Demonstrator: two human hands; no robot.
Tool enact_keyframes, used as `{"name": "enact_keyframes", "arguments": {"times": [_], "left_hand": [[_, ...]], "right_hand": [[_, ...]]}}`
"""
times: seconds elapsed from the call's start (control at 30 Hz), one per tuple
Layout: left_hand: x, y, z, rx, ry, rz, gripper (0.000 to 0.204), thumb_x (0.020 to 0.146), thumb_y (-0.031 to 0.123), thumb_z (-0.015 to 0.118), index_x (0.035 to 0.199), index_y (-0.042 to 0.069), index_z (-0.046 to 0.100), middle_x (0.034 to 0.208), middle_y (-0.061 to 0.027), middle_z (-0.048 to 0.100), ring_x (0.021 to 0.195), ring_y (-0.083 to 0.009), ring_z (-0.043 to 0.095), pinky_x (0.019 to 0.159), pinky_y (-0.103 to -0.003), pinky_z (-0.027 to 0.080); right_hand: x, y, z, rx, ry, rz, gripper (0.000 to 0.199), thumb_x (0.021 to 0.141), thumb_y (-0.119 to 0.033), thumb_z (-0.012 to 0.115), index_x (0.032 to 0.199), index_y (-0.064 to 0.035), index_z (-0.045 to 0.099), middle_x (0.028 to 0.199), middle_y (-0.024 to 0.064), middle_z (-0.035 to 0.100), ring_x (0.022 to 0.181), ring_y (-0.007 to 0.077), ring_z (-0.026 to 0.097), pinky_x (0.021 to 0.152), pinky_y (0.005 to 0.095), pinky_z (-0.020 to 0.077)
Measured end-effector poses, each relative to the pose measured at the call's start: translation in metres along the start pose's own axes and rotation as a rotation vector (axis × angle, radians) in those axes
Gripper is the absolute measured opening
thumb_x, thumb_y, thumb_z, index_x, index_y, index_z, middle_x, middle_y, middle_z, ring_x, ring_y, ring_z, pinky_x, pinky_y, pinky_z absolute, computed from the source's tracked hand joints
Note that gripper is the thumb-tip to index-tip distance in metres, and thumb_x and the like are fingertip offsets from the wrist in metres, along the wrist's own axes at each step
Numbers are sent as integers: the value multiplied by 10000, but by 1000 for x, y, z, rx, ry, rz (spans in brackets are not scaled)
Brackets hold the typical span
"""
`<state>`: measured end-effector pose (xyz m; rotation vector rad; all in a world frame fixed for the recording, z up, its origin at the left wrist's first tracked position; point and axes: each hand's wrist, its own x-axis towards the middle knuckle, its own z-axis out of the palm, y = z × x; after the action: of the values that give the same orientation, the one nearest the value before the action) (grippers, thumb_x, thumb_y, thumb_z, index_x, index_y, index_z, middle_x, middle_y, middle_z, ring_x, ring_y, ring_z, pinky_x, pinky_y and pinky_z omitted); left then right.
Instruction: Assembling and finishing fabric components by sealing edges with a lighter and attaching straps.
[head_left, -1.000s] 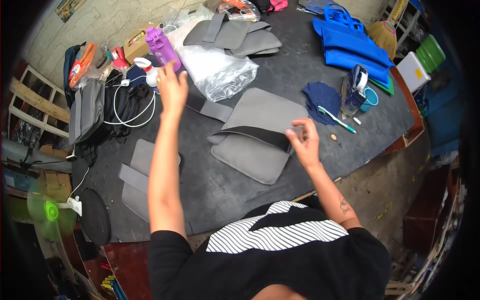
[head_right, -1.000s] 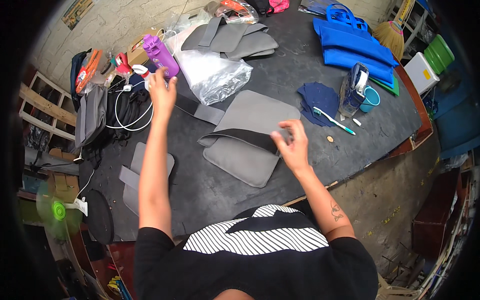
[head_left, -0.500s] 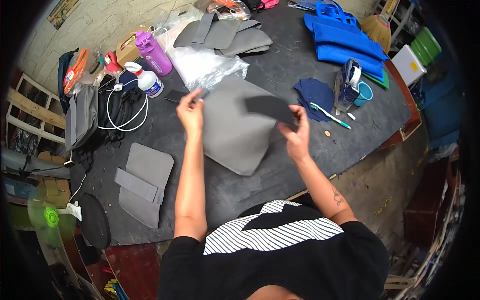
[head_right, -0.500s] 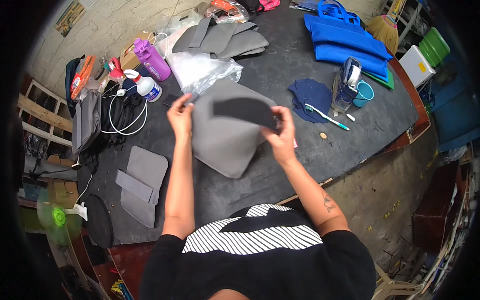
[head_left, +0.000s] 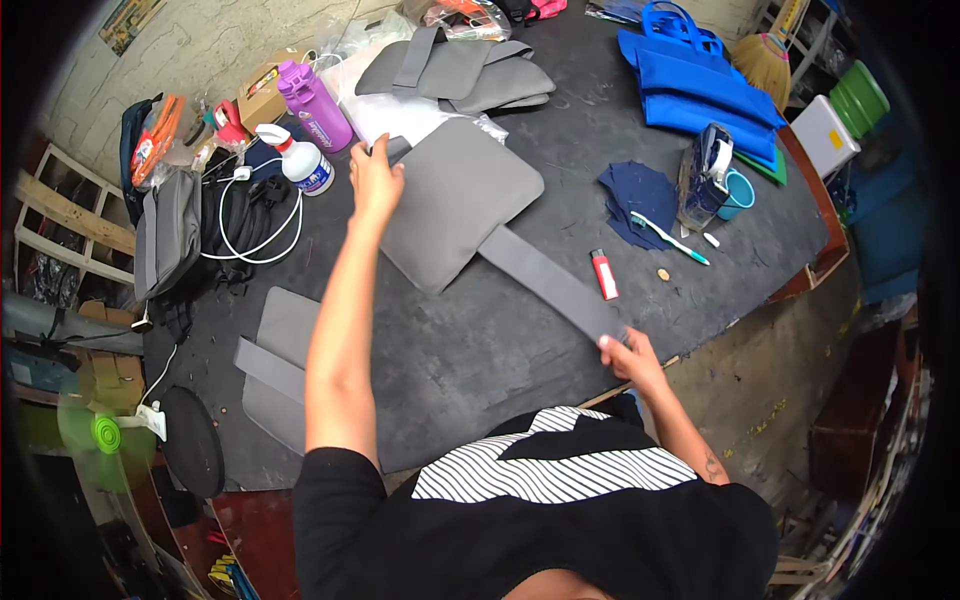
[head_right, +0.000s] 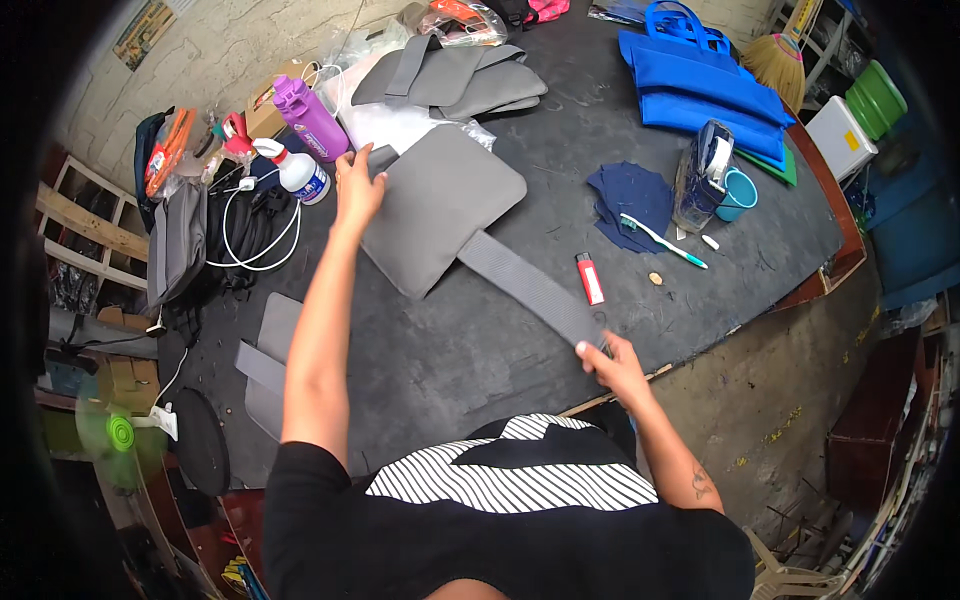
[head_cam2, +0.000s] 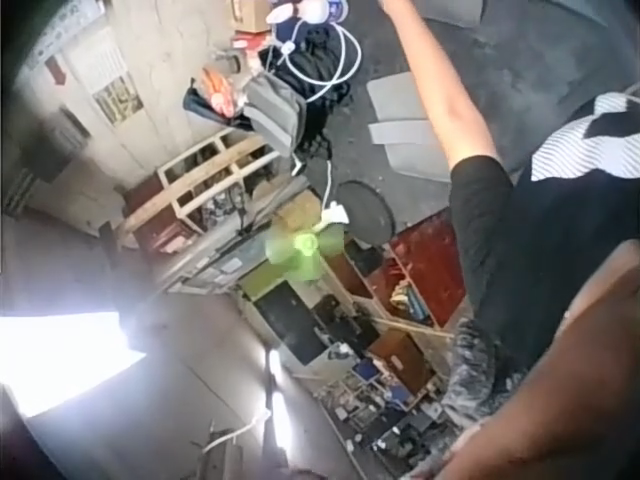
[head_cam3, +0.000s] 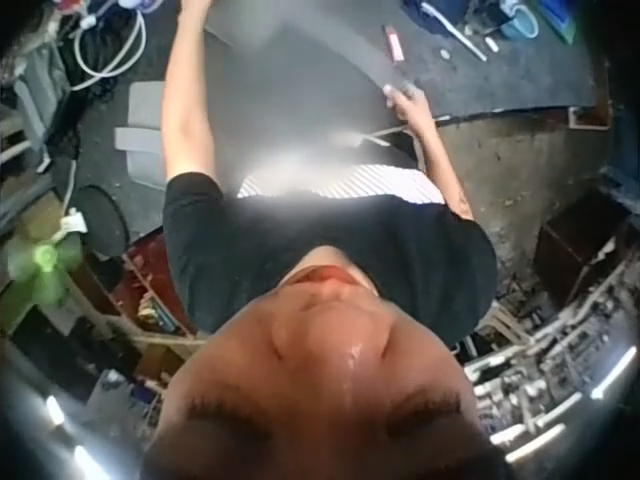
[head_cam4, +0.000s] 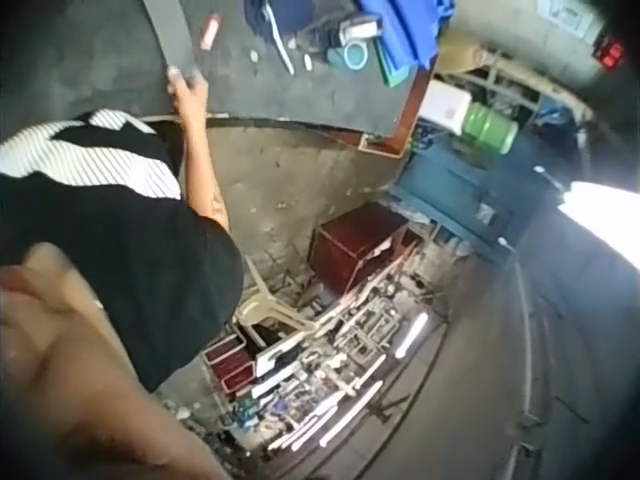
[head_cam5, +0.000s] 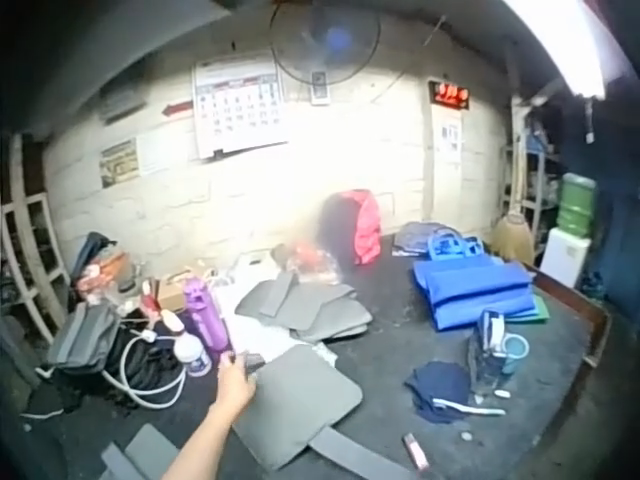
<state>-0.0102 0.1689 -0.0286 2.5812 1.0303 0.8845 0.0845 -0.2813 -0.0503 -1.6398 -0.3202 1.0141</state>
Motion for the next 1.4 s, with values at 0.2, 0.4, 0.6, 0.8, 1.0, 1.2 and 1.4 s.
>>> {"name": "enact_keyframes", "arguments": {"times": [0.2, 0.4, 0.6, 0.8, 1.0, 1.2, 1.4], "left_hand": [[-77, 73, -1, -606, 162, 73, 202, 841, -68, 502, 940, 16, 657, 914, -84, 606, 769, -154, 590, 683, -256, 472], [-130, 96, 19, -1019, 282, -236, 276, 876, -112, 403, 1028, -14, 611, 993, -74, 591, 877, -149, 610, 762, -255, 492], [-140, 74, 24, -880, -128, -152, 351, 858, -104, 362, 1110, 4, 580, 1169, -99, 589, 1136, -212, 547, 988, -323, 404], [-139, 65, 35, -876, -439, 29, 463, 742, -138, 396, 1128, 22, 595, 1254, -103, 568, 1252, -243, 481, 1073, -344, 337], [-152, 96, 42, -434, -205, 296, 390, 684, -20, 652, 1066, 51, 619, 1204, -97, 574, 1215, -282, 496, 979, -401, 413], [-163, 99, 52, -227, 104, 360, 265, 736, -14, 650, 993, 52, 657, 1070, -87, 650, 1043, -266, 615, 865, -368, 483], [-160, 93, 42, -575, -97, 145, 128, 768, -51, 631, 886, -30, 673, 1077, -125, 666, 925, -254, 668, 775, -309, 548]], "right_hand": [[1, -50, -49, -839, 88, -45, 357, 715, -300, 770, 828, -19, 581, 705, 49, 575, 674, 121, 542, 604, 281, 439], [66, -55, 34, -439, 38, -562, 296, 820, -259, 708, 965, -40, 572, 913, 43, 628, 865, 115, 585, 700, 253, 461], [111, -45, 92, -500, -42, -419, 334, 790, -204, 705, 992, -48, 489, 885, 140, 627, 807, 286, 625, 678, 392, 454], [103, -36, 69, -763, 48, -360, 256, 789, -138, 666, 973, -76, 499, 763, 187, 612, 727, 359, 617, 639, 435, 439], [121, -12, 54, -504, 56, -489, 205, 830, -161, 650, 943, -71, 505, 667, 88, 580, 515, 182, 520, 481, 344, 387], [100, -41, 55, 421, -289, 161, 104, 885, -128, 618, 892, -133, 514, 681, 16, 534, 408, 13, 288, 386, 206, 230], [123, -9, 49, -561, 37, -464, 262, 832, -193, 666, 965, -48, 492, 732, 76, 618, 558, 209, 563, 538, 350, 445]]}}
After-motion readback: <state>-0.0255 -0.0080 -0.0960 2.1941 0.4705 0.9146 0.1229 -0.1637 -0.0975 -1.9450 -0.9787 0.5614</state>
